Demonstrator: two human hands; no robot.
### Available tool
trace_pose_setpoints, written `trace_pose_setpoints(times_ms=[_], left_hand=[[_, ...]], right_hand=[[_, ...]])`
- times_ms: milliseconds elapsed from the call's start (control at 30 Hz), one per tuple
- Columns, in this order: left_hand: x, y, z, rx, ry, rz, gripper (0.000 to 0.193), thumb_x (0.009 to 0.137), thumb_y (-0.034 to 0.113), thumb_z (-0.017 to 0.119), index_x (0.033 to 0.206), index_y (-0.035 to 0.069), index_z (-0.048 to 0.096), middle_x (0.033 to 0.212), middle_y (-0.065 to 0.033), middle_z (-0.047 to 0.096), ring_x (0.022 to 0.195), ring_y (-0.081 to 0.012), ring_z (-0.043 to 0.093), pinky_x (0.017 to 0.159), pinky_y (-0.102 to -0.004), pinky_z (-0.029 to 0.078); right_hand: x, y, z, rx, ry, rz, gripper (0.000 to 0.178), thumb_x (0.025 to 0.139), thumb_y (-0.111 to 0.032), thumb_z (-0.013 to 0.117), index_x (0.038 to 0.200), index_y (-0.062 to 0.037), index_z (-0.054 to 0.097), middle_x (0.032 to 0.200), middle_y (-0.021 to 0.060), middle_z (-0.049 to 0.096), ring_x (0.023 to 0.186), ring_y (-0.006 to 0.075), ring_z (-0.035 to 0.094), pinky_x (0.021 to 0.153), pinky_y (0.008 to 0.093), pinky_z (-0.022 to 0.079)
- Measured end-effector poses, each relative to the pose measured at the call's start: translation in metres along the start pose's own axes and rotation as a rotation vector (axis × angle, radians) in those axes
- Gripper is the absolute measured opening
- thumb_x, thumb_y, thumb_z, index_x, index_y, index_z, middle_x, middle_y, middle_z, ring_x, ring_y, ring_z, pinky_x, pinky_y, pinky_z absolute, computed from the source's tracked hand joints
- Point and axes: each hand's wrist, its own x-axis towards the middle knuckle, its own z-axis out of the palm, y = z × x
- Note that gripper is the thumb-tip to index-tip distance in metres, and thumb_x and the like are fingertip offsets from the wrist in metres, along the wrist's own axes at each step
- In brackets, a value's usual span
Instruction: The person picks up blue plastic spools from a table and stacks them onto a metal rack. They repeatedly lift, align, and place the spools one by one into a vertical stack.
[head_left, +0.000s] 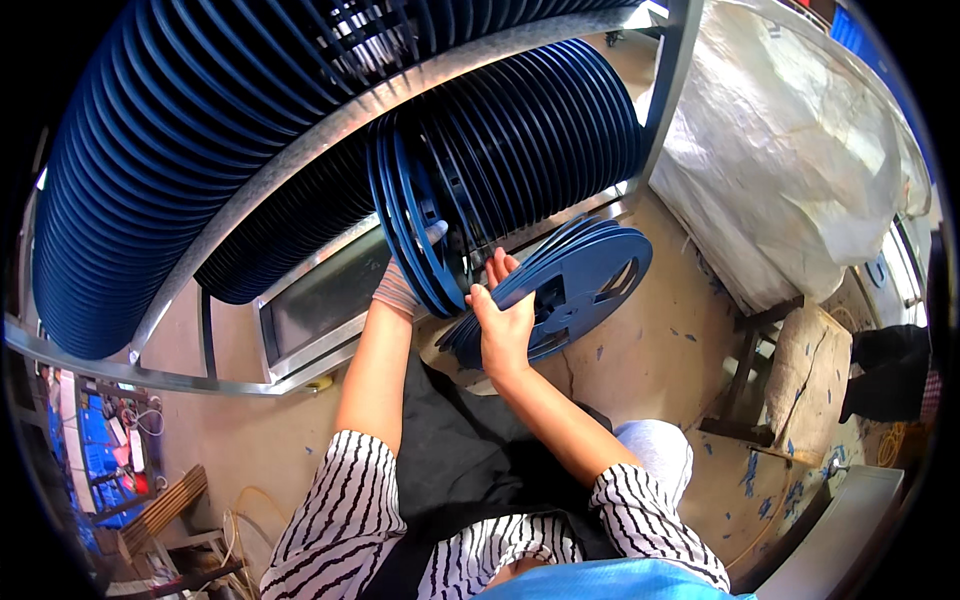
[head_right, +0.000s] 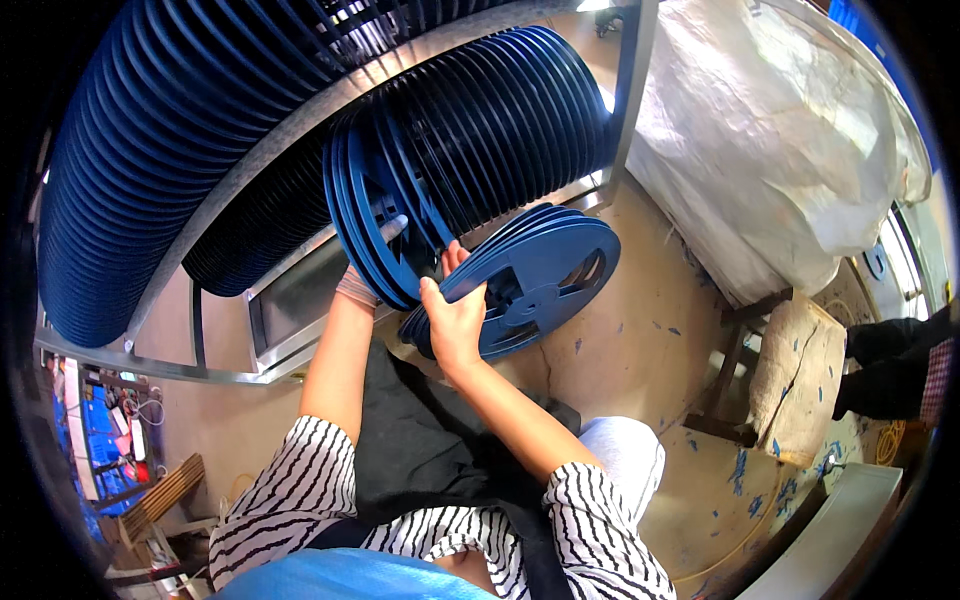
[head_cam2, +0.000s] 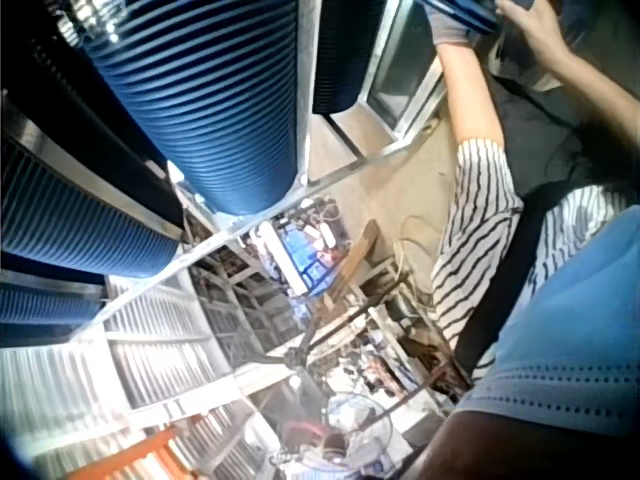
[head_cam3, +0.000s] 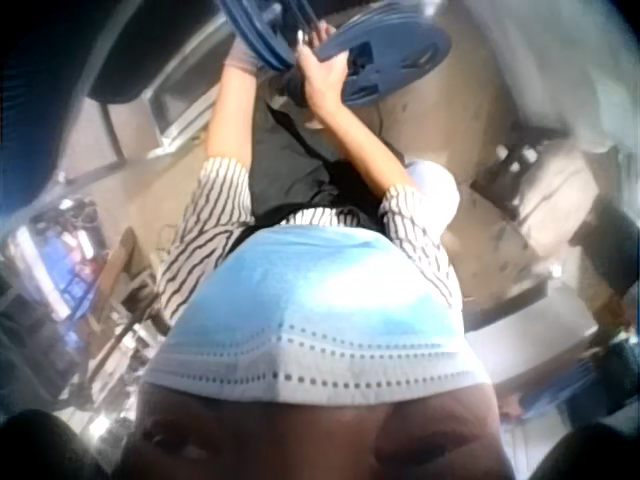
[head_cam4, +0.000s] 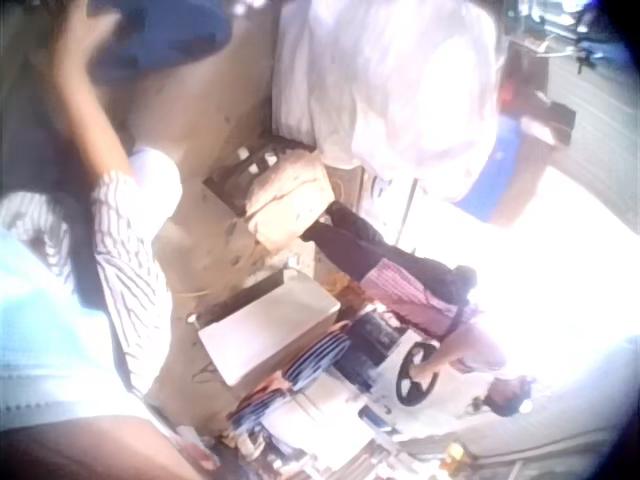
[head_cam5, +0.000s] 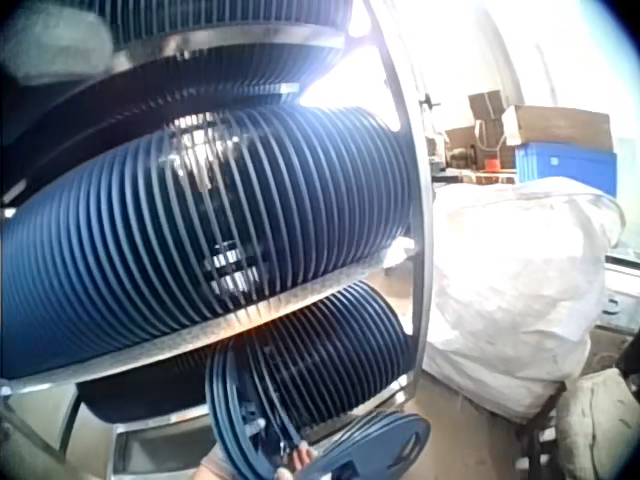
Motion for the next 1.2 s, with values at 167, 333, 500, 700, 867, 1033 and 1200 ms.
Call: trace_pose_setpoints(times_ms=[167, 333, 500, 700, 867, 1033, 1200], left_hand=[[-0.019, 0.023, 0.013, -0.148, -0.063, -0.046, 0.04, 0.088, 0.003, 0.061, 0.127, 0.007, 0.052, 0.111, -0.007, 0.064, 0.097, -0.0202, 0.064, 0.089, -0.0328, 0.055], [-0.023, 0.023, -0.035, 0.0, 0.153, -0.109, 0.039, 0.087, 0.01, 0.065, 0.125, 0.007, 0.053, 0.106, -0.0129, 0.065, 0.097, -0.0245, 0.065, 0.084, -0.0402, 0.057], [-0.041, 0.017, -0.038, -0.04, 0.183, -0.168, 0.033, 0.089, 0.012, 0.063, 0.121, 0.007, 0.055, 0.105, -0.017, 0.067, 0.094, -0.0269, 0.067, 0.077, -0.0385, 0.059], [-0.034, 0.01, -0.017, -0.065, 0.111, -0.039, 0.028, 0.09, 0.011, 0.064, 0.116, 0.008, 0.058, 0.101, -0.0145, 0.068, 0.09, -0.024, 0.068, 0.075, -0.0369, 0.06], [-0.019, 0.018, 0.014, -0.051, 0.077, 0.119, 0.032, 0.088, 0.009, 0.066, 0.118, 0.006, 0.056, 0.1, -0.0116, 0.068, 0.089, -0.0211, 0.068, 0.077, -0.0335, 0.059], [0.002, 0.012, 0.011, -0.116, 0.124, 0.069, 0.028, 0.083, 0.013, 0.072, 0.109, 0.009, 0.062, 0.089, -0.003, 0.067, 0.079, -0.0158, 0.065, 0.073, -0.0307, 0.057], [0.023, 0.002, -0.003, -0.105, 0.15, 0.008, 0.022, 0.081, 0.016, 0.074, 0.1, 0.008, 0.065, 0.089, -0.0048, 0.068, 0.078, -0.0184, 0.066, 0.067, -0.0329, 0.057]], right_hand=[[0.021, -0.006, 0.002, 0.045, 0.041, -0.007, 0.068, 0.088, 0.001, 0.059, 0.143, 0.0024, 0.02, 0.153, 0.0197, 0.023, 0.142, 0.0337, 0.024, 0.094, 0.0329, 0.048], [0.03, -0.001, 0.001, 0.003, 0.023, -0.038, 0.069, 0.087, -0.002, 0.063, 0.143, 0.002, 0.022, 0.153, 0.0205, 0.024, 0.141, 0.0341, 0.027, 0.093, 0.0331, 0.049], [0.021, -0.011, 0.001, 0.008, 0.058, -0.014, 0.068, 0.088, -0.004, 0.062, 0.143, 0.0029, 0.022, 0.152, 0.021, 0.026, 0.141, 0.0336, 0.029, 0.094, 0.0336, 0.048], [0.017, -0.033, -0.007, 0.027, 0.1, 0.008, 0.065, 0.088, 0.002, 0.056, 0.143, 0.0035, 0.02, 0.153, 0.0225, 0.024, 0.141, 0.0323, 0.028, 0.091, 0.0318, 0.05], [0.003, -0.051, -0.017, -0.001, 0.073, 0.003, 0.064, 0.088, 0.002, 0.055, 0.143, 0.0032, 0.021, 0.152, 0.0221, 0.025, 0.141, 0.0316, 0.03, 0.089, 0.032, 0.05], [-0.012, -0.068, -0.024, -0.085, 0.058, 0.027, 0.062, 0.089, -0.001, 0.057, 0.141, 0.0028, 0.025, 0.15, 0.0206, 0.03, 0.139, 0.0312, 0.033, 0.088, 0.0317, 0.049], [-0.017, -0.072, -0.036, -0.106, 0.065, 0.013, 0.058, 0.09, -0.005, 0.061, 0.138, 0.0013, 0.029, 0.147, 0.0199, 0.036, 0.137, 0.0312, 0.037, 0.085, 0.032, 0.049]])
